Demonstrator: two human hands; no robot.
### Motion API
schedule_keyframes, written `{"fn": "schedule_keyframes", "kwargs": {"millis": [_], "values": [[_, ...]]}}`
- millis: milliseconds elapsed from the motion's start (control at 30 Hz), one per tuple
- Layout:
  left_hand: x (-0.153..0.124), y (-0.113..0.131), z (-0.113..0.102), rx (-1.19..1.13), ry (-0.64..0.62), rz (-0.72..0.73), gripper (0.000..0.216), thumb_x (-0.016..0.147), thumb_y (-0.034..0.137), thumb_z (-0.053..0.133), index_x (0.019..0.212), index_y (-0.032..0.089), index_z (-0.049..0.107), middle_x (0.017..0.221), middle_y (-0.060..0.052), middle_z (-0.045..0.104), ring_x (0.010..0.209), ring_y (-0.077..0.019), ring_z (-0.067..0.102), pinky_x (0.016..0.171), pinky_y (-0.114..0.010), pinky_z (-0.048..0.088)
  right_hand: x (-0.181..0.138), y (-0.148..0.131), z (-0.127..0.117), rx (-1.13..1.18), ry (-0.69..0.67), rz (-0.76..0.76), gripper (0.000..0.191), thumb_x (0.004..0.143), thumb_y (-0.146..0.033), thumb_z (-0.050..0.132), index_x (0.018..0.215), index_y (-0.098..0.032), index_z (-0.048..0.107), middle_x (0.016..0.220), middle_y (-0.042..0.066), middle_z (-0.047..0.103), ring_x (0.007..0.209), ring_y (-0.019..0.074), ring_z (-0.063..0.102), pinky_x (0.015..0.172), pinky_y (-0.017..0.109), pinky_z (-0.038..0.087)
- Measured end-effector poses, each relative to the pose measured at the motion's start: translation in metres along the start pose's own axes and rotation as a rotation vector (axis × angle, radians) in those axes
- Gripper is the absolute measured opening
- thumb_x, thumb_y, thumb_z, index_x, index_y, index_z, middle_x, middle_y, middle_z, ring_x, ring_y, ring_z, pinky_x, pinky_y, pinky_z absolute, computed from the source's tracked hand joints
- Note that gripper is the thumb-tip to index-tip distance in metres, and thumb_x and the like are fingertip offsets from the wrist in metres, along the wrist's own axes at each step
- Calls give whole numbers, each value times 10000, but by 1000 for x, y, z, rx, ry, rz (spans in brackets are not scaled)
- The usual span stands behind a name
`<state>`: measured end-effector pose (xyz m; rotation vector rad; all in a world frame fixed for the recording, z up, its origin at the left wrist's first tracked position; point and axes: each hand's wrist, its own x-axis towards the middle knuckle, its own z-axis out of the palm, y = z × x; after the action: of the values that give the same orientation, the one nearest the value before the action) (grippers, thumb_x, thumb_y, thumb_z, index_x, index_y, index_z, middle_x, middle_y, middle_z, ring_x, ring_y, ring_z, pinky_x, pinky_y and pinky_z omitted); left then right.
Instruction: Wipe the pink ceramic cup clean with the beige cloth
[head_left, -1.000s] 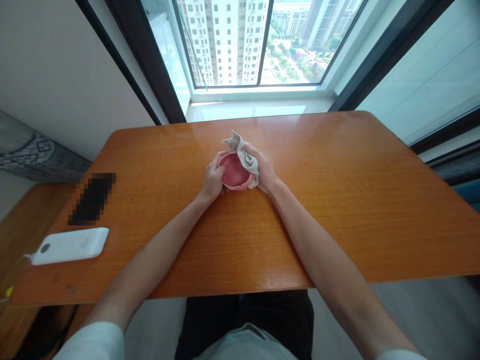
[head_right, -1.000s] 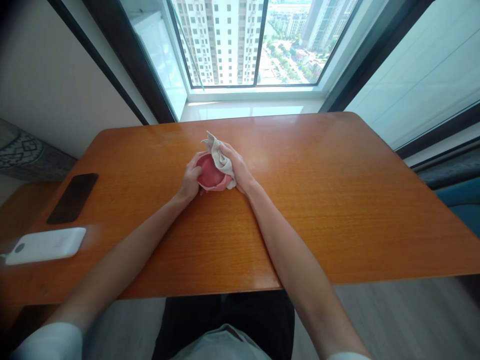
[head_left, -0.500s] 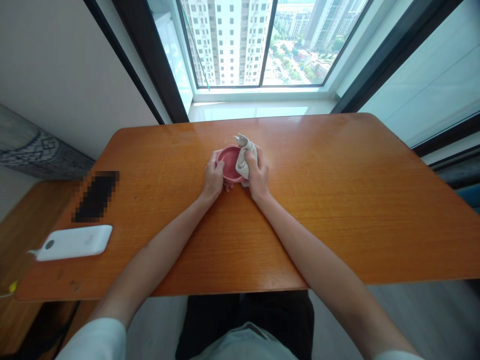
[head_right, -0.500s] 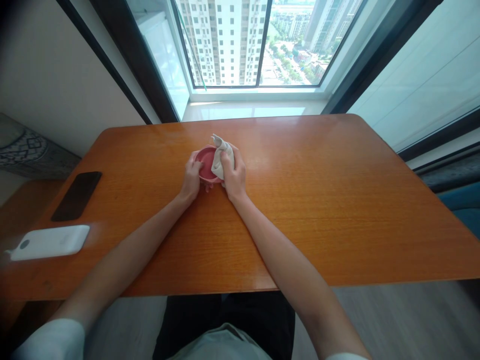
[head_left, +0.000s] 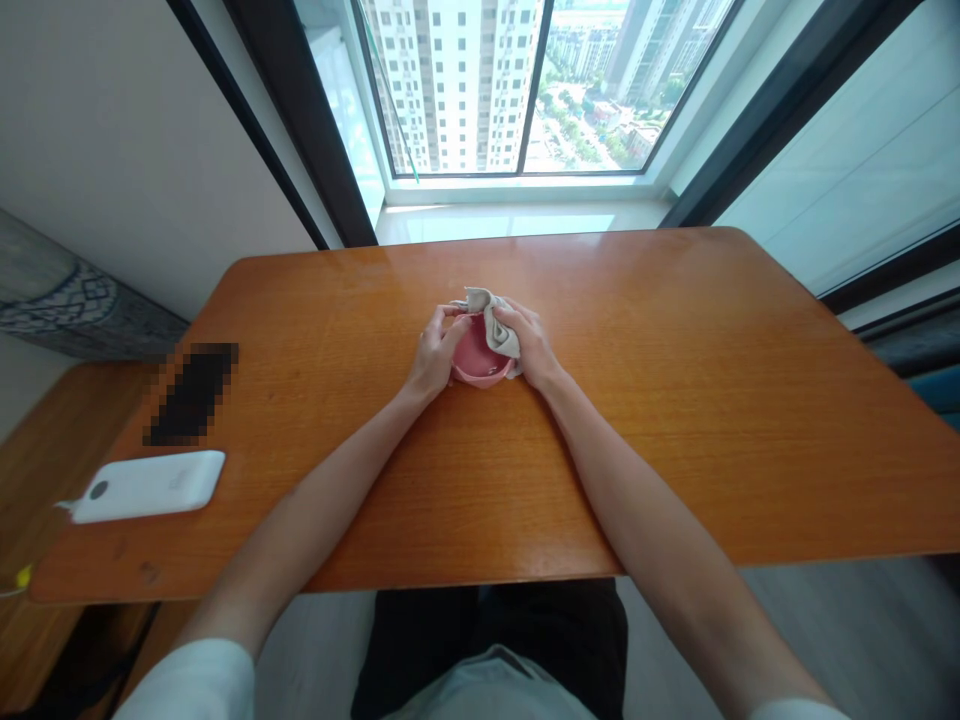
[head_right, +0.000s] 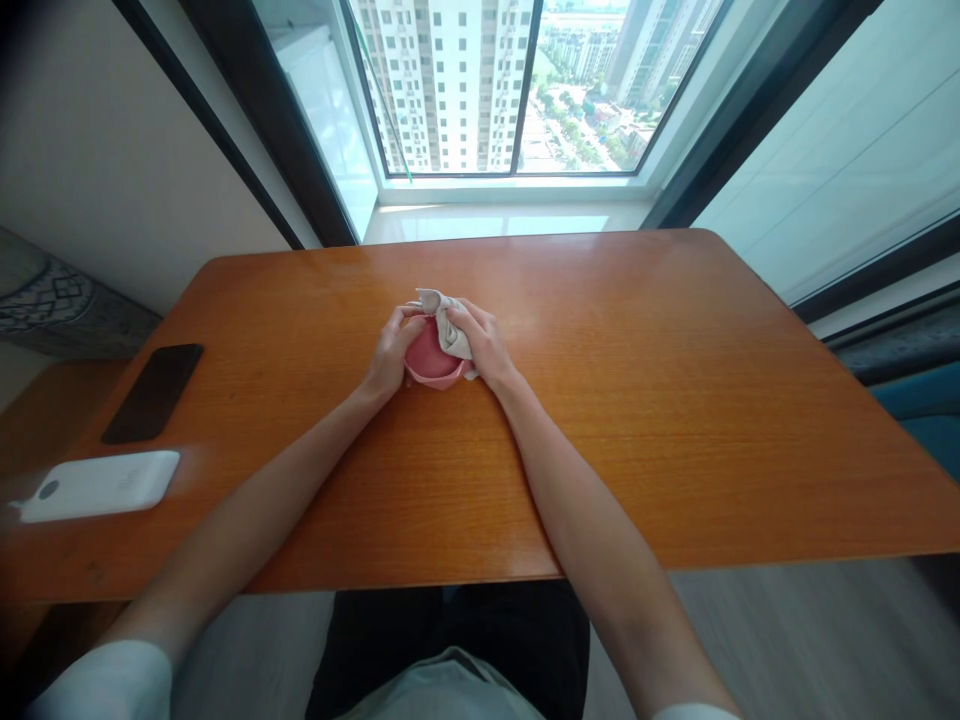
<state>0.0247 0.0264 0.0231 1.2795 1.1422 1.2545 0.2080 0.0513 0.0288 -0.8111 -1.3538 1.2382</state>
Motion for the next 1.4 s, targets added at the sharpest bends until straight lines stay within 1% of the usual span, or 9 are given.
{"fn": "schedule_keyframes", "kwargs": {"millis": [267,400,567,667,767,967,1233,1333,1400], "values": [[6,-8,4,-137,237,9,601,961,799,768,1131,246,607,735,33,663,422,-99,519,358,-227,292,-18,3,52,-76,340,-49,394,1066,-602,584,1217,-294,779,1214,49,840,1153,277,738,1116,444,583],[6,-7,4,-161,237,23,631,963,835,736,1157,254,585,750,42,657,419,-105,534,362,-234,334,-23,7,62,-160,439,-81,461,1092,-626,543,1376,-310,720,1435,78,785,1365,293,687,1241,488,520],[3,1,1,-104,142,15,588,998,806,710,1181,261,587,841,26,697,510,-142,618,450,-271,464,-11,0,28,-137,258,-79,415,1062,-622,621,1218,-281,798,1160,43,840,1105,275,733,1067,427,578],[4,2,1,-56,107,83,594,1011,813,691,1112,231,626,976,-34,766,781,-191,735,695,-311,596,-4,-6,6,-89,49,-50,422,1016,-640,694,1128,-260,837,1074,25,841,1017,261,726,1020,419,582],[6,-4,1,-49,54,130,598,1001,806,709,1138,225,662,1167,-69,806,1016,-225,759,899,-331,599,-2,-8,-1,-85,-22,-15,437,1000,-660,714,1115,-261,850,1050,20,840,1001,263,727,1018,427,581],[11,-18,-1,-91,111,131,578,1021,788,710,1133,224,650,1055,-38,776,923,-189,713,892,-314,555,-5,-3,15,-59,83,-34,400,1032,-632,668,1112,-276,833,1121,28,849,1076,267,741,1082,426,570],[16,-20,-1,-214,325,68,653,948,860,734,1109,263,524,991,-11,713,833,-177,696,803,-312,571,-30,2,73,-217,477,-109,417,1114,-571,544,1396,-324,726,1468,83,760,1416,289,661,1306,514,462],[15,-19,-3,-174,275,103,585,988,810,714,1098,248,598,1023,-26,737,890,-183,703,875,-317,578,-29,2,67,-250,462,-126,433,1126,-580,529,1406,-312,721,1441,95,767,1400,291,675,1278,503,481],[14,-17,-3,-139,236,135,535,1030,768,675,1095,238,651,1048,-35,754,944,-193,712,938,-328,577,-22,0,49,-234,359,-122,441,1121,-608,545,1365,-300,747,1381,85,798,1329,288,708,1235,481,516]]}}
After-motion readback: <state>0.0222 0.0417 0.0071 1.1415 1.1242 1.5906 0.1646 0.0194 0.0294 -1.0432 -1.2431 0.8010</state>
